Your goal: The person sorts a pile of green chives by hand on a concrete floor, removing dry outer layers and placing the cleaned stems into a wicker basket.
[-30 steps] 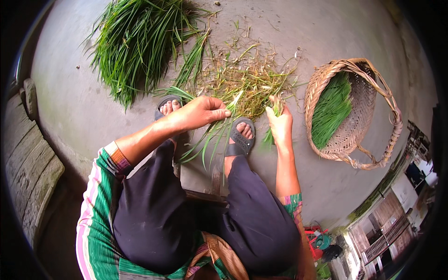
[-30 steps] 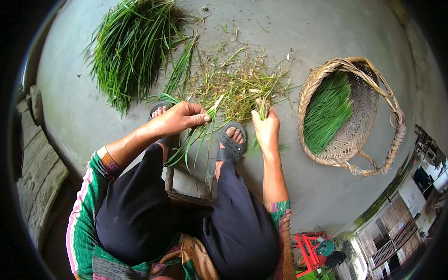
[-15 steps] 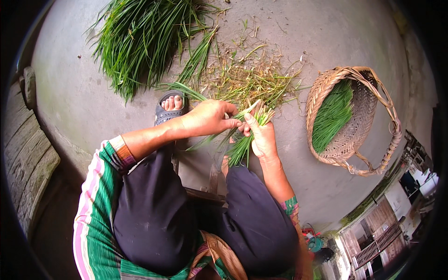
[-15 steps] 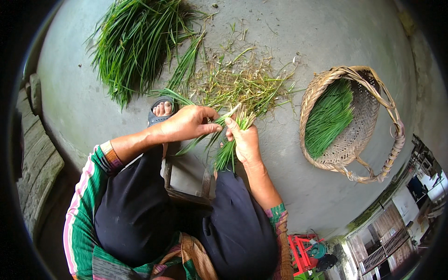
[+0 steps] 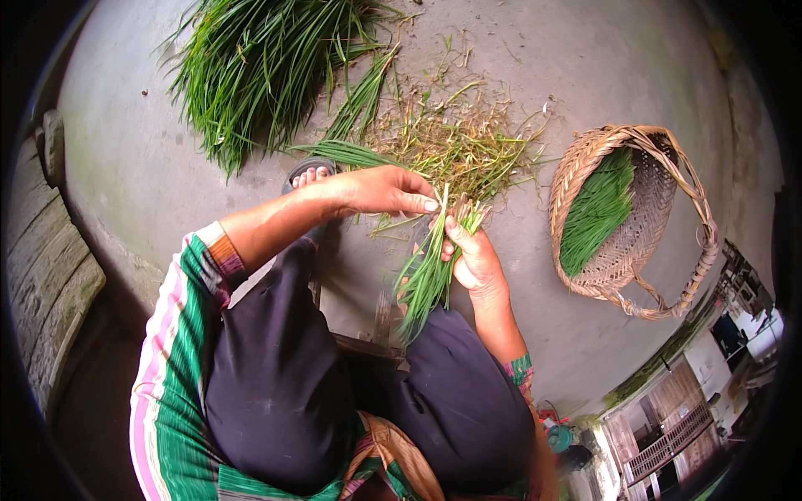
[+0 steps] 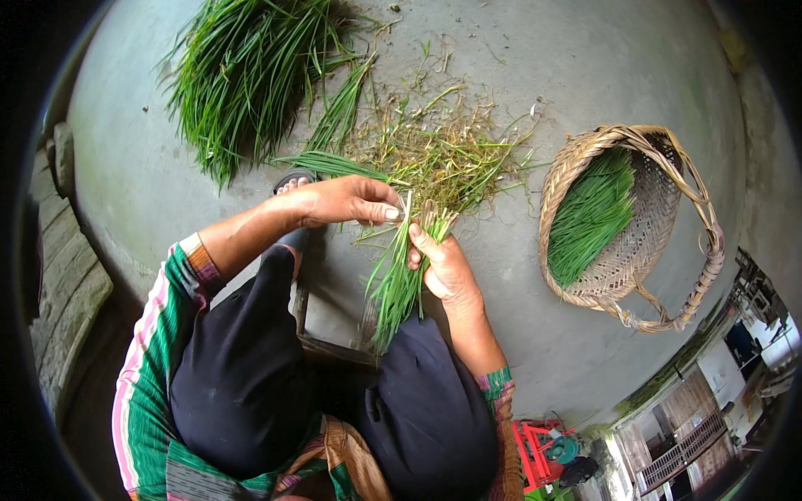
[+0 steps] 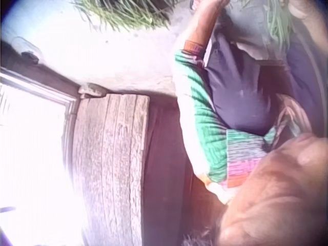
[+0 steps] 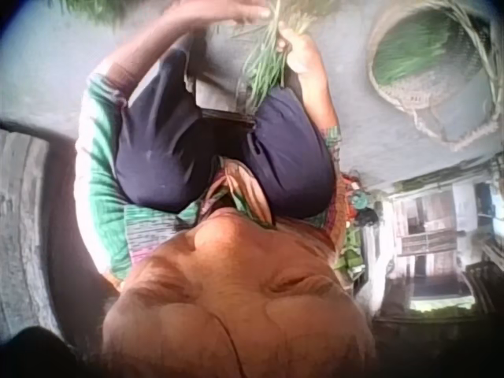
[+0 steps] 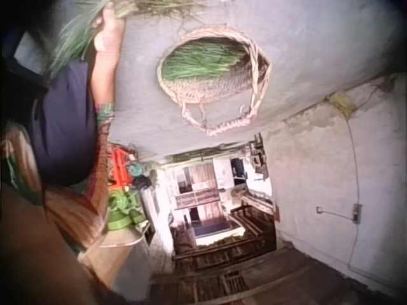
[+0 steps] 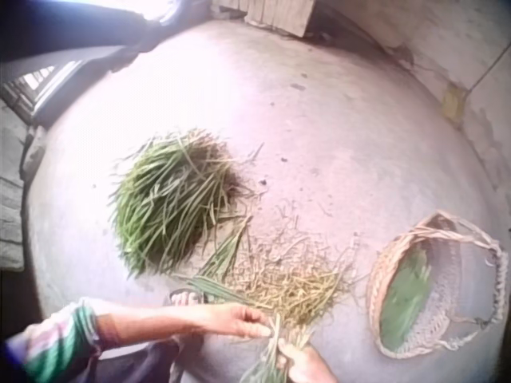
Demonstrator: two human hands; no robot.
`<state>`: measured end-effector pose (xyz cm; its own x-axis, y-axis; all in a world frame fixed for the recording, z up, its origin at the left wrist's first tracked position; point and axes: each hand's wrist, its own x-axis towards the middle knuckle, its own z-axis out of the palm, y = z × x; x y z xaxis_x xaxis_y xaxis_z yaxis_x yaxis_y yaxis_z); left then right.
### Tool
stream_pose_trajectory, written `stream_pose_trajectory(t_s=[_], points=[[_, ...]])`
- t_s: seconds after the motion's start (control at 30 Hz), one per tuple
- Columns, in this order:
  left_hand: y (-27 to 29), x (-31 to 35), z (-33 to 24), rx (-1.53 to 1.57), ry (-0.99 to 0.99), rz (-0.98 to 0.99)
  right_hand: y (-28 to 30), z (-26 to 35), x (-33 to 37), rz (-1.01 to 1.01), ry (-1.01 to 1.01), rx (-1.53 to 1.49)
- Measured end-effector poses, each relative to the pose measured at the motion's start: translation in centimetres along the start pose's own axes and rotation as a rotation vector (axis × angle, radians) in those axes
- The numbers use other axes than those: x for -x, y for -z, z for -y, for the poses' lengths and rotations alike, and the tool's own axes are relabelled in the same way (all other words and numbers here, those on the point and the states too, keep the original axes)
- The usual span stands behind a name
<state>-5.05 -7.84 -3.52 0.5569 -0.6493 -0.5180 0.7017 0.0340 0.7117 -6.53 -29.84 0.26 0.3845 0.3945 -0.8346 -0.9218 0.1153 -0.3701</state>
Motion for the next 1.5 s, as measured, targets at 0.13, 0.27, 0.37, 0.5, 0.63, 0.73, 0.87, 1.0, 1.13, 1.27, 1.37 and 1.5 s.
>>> stream_pose_trajectory(t_s=[0.13,0.27,0.37,0.5,0.63,0.73,0.87,1.0,1.13,1.27,1.37,1.5], points=[[-1.2,-0.7,0.6,0.308,0.055,-0.035,0.2,-0.4,-0.2,-0.011,-0.011,0.020],[-0.2,-0.8,0.1,0.096,-0.089,-0.196,0.5,-0.7,-0.2,-0.015,-0.023,0.011],[2.8,-0.9,-0.7,0.065,-0.152,-0.471,0.1,-0.3,0.0,-0.076,0.004,0.074],[6.1,-1.4,0.7,-1.308,-0.544,-1.004,1.2,0.7,0.0,-0.203,0.155,-0.033],[6.1,-0.4,-1.6,-1.123,-0.345,-0.759,2.0,2.3,1.2,-0.329,0.270,-0.005],[4.7,0.3,-4.7,-0.908,0.076,-0.639,2.7,2.6,1.8,-0.365,0.320,-0.074],[3.9,0.6,-3.2,-0.514,-0.142,-0.589,2.6,2.9,2.3,-0.357,0.348,-0.077],[3.1,-1.0,-1.3,-0.326,-0.306,-0.284,2.1,2.7,2.8,-0.267,0.320,-0.073],[0.6,-2.0,-2.2,-0.455,-0.294,-0.015,1.7,2.4,3.3,-0.169,0.279,-0.015],[-1.1,-3.2,-1.9,-0.462,-0.231,0.292,0.9,2.6,3.8,-0.077,0.278,0.005],[-1.5,-3.8,-1.0,-0.333,-0.248,0.370,1.3,2.6,4.1,0.022,0.264,-0.052],[0.1,-4.3,-2.1,-0.347,-0.136,-0.063,3.9,2.3,4.7,0.172,0.289,-0.196]])
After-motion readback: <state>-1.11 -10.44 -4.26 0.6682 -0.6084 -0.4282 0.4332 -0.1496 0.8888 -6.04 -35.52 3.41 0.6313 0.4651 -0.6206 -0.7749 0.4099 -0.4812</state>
